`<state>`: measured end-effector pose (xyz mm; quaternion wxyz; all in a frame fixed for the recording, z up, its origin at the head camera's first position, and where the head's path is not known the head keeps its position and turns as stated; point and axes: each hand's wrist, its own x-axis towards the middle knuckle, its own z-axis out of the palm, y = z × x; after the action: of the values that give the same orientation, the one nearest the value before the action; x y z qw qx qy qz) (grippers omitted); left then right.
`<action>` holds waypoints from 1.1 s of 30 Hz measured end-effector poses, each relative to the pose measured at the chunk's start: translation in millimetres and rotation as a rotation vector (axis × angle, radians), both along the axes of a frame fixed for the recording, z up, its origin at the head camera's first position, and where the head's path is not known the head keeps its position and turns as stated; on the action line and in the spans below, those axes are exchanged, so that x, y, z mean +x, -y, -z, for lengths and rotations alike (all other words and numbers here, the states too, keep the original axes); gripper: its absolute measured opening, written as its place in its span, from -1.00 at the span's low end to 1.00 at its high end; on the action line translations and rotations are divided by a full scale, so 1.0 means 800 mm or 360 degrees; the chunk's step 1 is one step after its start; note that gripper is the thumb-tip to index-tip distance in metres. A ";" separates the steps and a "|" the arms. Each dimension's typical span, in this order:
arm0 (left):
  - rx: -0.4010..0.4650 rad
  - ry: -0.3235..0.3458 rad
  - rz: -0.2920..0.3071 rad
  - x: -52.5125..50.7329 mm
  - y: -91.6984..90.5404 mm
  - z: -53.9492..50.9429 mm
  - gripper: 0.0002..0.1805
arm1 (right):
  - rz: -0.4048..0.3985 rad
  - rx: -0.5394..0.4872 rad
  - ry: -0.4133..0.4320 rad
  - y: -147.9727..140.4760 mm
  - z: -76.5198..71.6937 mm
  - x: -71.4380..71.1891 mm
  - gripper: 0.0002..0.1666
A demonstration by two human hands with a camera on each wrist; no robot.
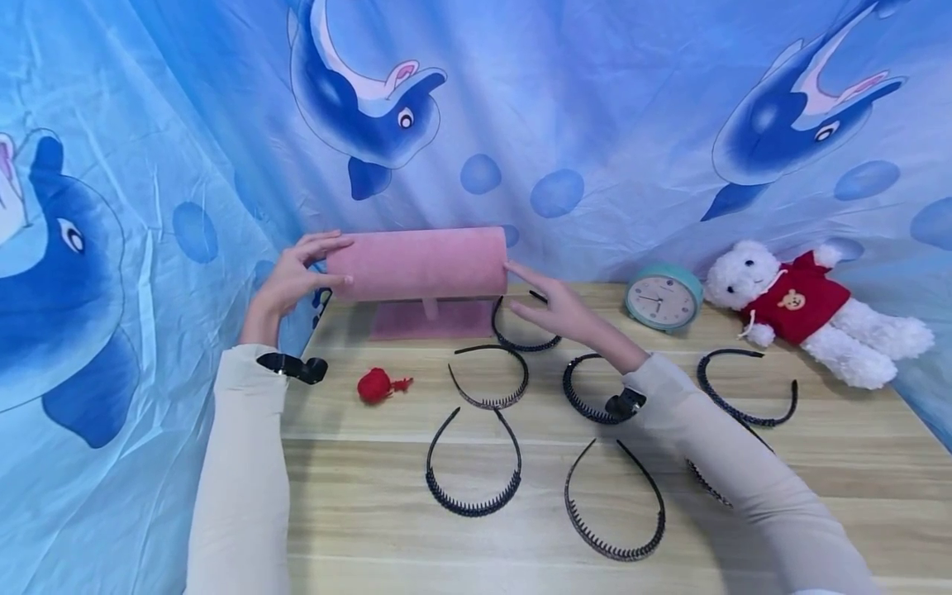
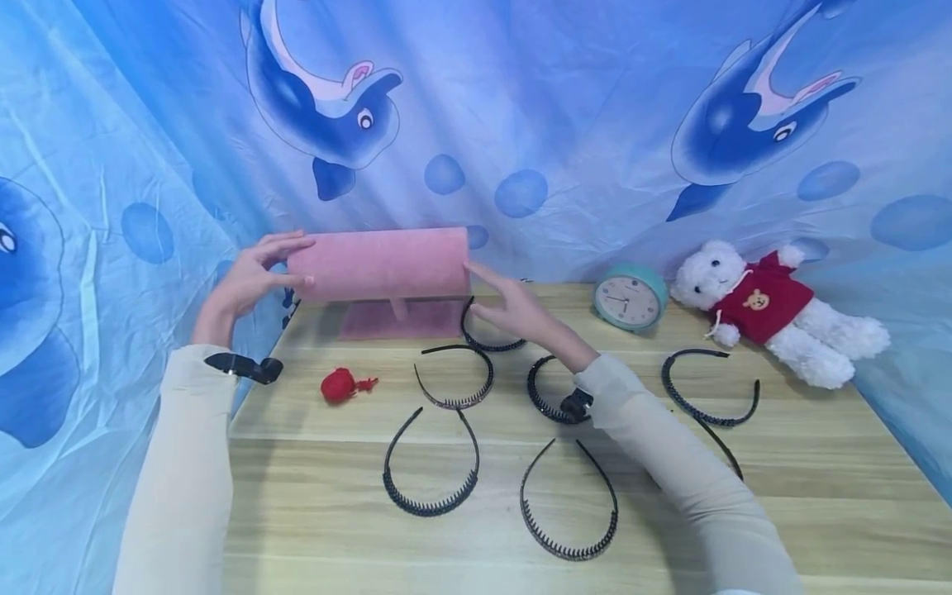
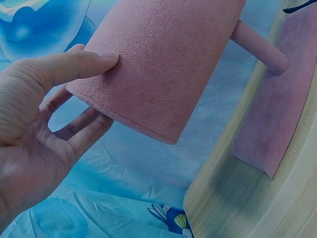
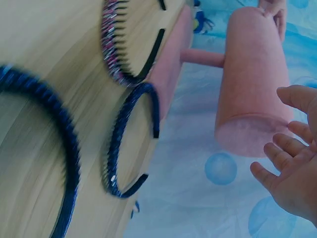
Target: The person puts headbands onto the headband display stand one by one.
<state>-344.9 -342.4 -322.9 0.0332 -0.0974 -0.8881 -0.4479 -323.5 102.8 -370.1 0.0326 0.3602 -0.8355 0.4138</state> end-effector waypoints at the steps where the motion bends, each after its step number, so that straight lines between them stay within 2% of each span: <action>1: 0.0003 0.0005 0.0000 0.000 0.001 0.000 -0.23 | -0.0015 0.0019 -0.0006 -0.004 0.001 0.000 -0.17; 5: 0.0024 0.0018 0.0004 0.000 0.001 0.001 -0.23 | -0.0048 0.0103 -0.0047 -0.020 0.010 -0.003 -0.25; 10: 0.0042 0.0022 -0.0004 0.000 0.002 0.002 -0.22 | -0.0020 0.0294 -0.0121 -0.043 0.024 -0.010 -0.39; 15: 0.0044 0.0025 -0.0007 0.000 0.001 0.003 -0.22 | -0.0028 0.0408 -0.0172 -0.066 0.040 -0.020 -0.51; 25: 0.0039 0.0010 -0.0018 -0.001 0.001 0.005 -0.23 | -0.0066 0.0506 -0.0161 -0.089 0.064 -0.034 -0.63; 33: 0.0046 0.0012 -0.0022 0.000 0.001 0.004 -0.23 | -0.0015 0.0552 -0.0160 -0.093 0.079 -0.041 -0.68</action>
<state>-345.0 -343.5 -326.4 0.0345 -0.0891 -0.8824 -0.4608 -356.1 177.1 -433.6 0.0099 0.3847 -0.8899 0.2451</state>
